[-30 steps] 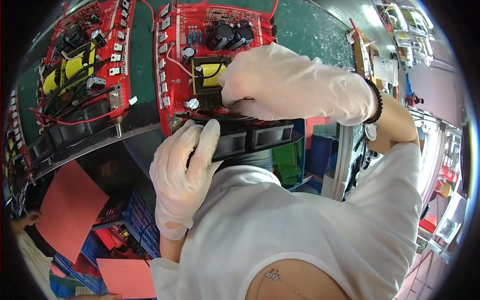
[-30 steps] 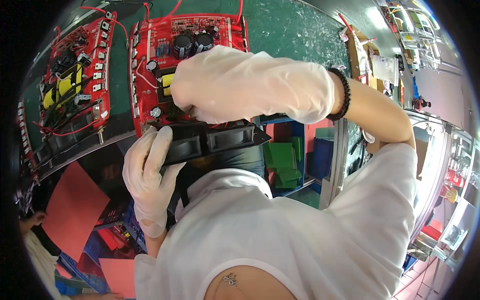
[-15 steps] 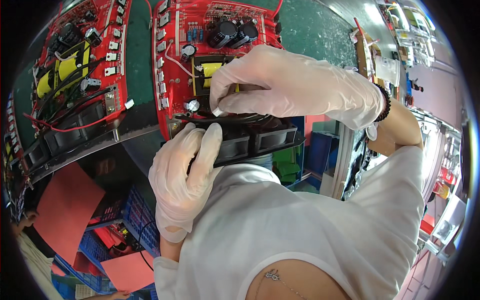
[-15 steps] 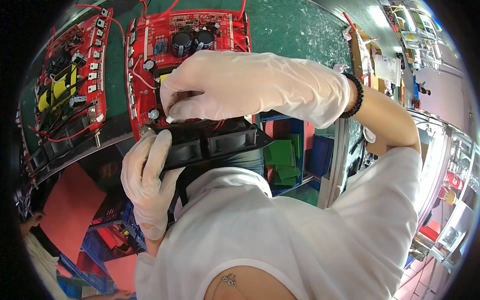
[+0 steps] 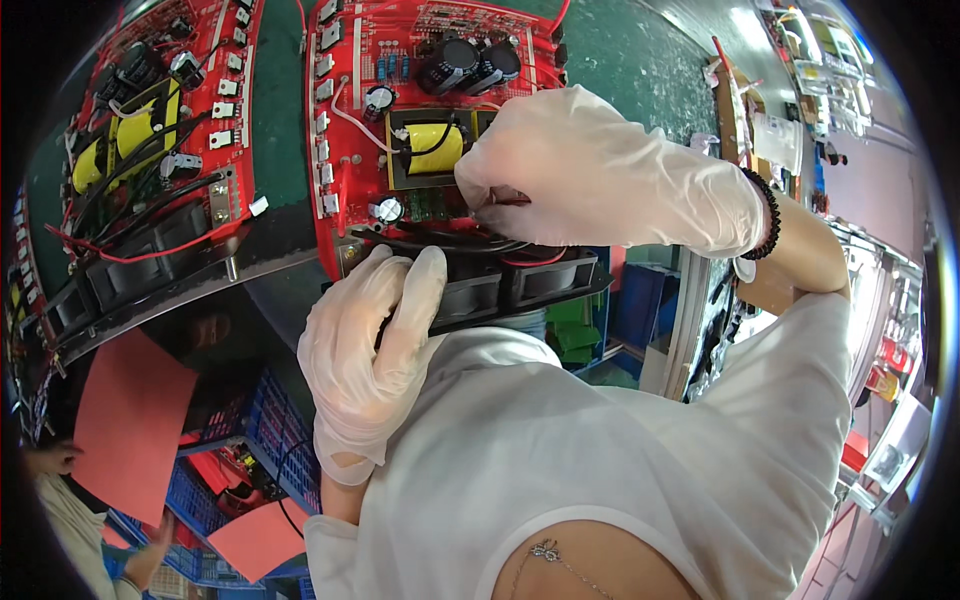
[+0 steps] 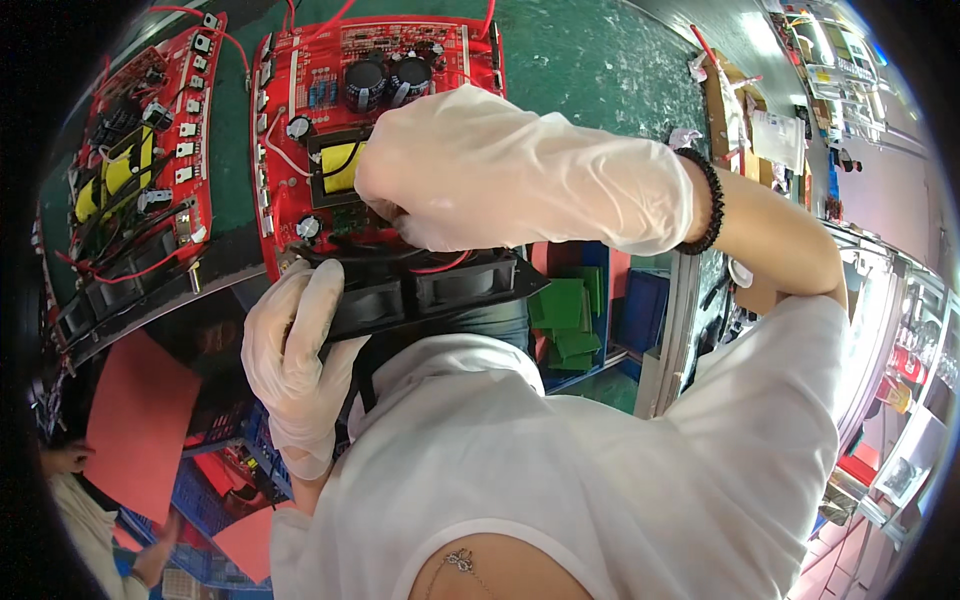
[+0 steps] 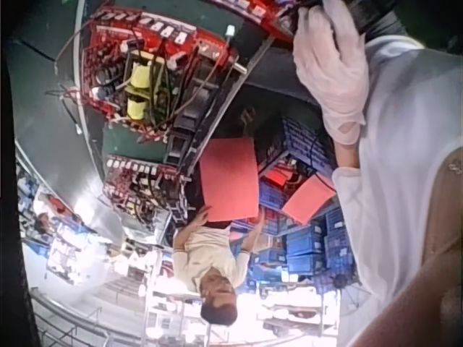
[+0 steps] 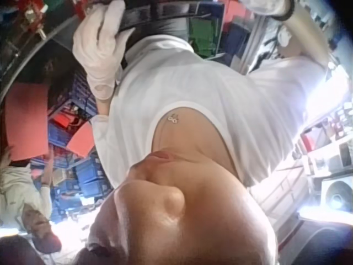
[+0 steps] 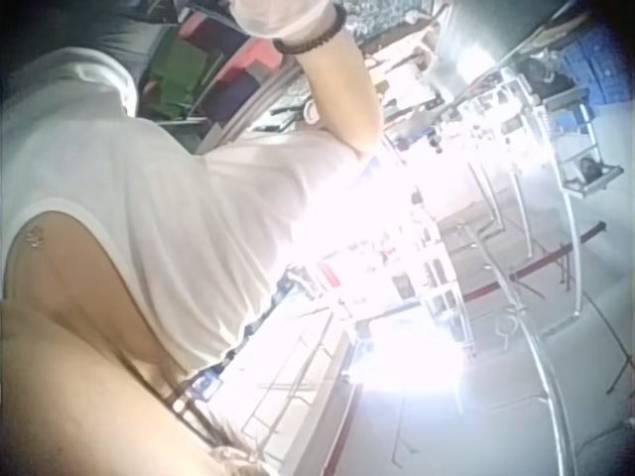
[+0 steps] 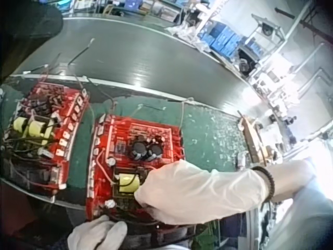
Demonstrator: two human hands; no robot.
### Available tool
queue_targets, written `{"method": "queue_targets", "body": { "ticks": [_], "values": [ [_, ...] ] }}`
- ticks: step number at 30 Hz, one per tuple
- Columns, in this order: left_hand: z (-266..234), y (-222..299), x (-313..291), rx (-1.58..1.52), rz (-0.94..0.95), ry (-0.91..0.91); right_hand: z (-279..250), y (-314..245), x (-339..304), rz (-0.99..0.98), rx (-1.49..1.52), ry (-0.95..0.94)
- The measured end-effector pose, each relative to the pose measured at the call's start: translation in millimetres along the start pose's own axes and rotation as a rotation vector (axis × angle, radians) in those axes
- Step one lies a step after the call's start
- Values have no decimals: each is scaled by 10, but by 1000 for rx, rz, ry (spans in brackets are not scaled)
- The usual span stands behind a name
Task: The person is assembling electronic components on a red PCB, connecting wires and fans, and applying white thermal paste using a brush.
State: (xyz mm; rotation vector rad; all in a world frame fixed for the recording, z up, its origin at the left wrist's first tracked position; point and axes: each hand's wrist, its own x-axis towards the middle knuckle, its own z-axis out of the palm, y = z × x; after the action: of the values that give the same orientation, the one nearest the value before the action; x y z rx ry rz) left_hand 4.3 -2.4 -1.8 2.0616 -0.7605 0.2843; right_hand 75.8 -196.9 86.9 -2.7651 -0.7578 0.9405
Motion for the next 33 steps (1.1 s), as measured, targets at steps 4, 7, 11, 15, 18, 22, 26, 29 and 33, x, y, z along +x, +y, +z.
{"method": "queue_targets", "body": {
  "ticks": [4,7,11,15,18,22,26,29,33],
  "values": [
    [-26,1,4,11,5,-25,4,-44,29,44,-47,-24],
    [-7,-3,3,-16,-1,-9,9,-86,44,36,-143,-38],
    [-37,-10,9,-25,-9,-74,20,-93,39,-13,-196,-18],
    [-20,-20,21,1,30,-27,16,-88,47,-36,-177,-19],
    [-18,-33,25,15,37,-22,22,-76,49,-50,-174,-25],
    [-5,-48,38,-18,49,-50,-28,-79,23,-42,-114,-18],
    [10,-37,47,10,65,-5,-6,-73,30,-24,-100,-50],
    [-2,-37,29,29,64,0,20,-106,33,-52,-155,-27],
    [-30,-50,-2,3,44,-56,6,-216,61,-61,-309,-94]
  ]
}}
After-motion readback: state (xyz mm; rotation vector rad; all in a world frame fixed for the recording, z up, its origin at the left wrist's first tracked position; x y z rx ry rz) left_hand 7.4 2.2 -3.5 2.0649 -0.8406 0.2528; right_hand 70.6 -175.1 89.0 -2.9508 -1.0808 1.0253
